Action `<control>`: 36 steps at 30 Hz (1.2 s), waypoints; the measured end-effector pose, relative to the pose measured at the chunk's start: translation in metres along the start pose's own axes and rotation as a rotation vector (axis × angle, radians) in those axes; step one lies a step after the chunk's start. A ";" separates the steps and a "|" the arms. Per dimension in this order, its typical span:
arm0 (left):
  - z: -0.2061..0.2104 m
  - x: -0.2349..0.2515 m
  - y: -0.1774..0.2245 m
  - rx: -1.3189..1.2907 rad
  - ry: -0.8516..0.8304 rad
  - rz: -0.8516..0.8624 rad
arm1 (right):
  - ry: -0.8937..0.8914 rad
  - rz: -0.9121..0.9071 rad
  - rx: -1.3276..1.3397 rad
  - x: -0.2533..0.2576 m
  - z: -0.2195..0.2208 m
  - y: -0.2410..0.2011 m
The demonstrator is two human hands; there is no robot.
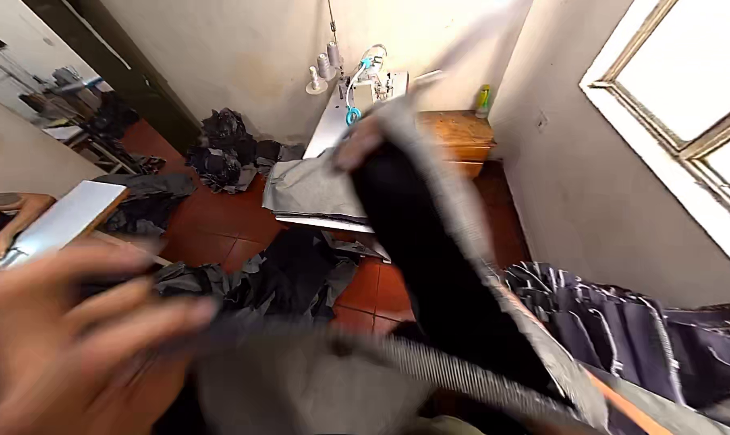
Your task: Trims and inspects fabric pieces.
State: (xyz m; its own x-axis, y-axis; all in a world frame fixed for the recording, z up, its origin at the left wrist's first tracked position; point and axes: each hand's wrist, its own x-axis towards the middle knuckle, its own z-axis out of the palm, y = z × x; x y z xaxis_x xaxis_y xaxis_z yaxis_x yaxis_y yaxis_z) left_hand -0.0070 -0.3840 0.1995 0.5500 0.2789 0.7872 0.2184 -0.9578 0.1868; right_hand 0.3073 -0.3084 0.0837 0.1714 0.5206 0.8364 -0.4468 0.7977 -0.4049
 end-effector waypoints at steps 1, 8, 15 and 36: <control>0.022 0.016 -0.013 -0.004 0.006 0.012 | 0.050 0.131 -0.042 -0.010 0.041 0.022; 0.083 -0.020 -0.007 -0.137 -0.010 -0.396 | 0.201 0.647 -0.199 -0.051 0.116 -0.004; 0.124 -0.054 -0.002 -0.271 -0.069 -0.564 | 0.139 0.954 -0.518 -0.084 0.078 -0.035; 0.100 -0.034 -0.032 -0.439 -0.026 -0.718 | 0.074 0.455 -0.817 -0.064 -0.011 -0.157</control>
State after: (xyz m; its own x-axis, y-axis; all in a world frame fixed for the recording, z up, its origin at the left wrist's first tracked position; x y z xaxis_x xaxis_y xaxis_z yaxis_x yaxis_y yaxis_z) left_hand 0.0480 -0.3556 0.1076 0.4167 0.8270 0.3774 0.1919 -0.4859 0.8527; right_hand 0.3764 -0.4635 0.0897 0.1997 0.8308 0.5195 0.2655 0.4644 -0.8449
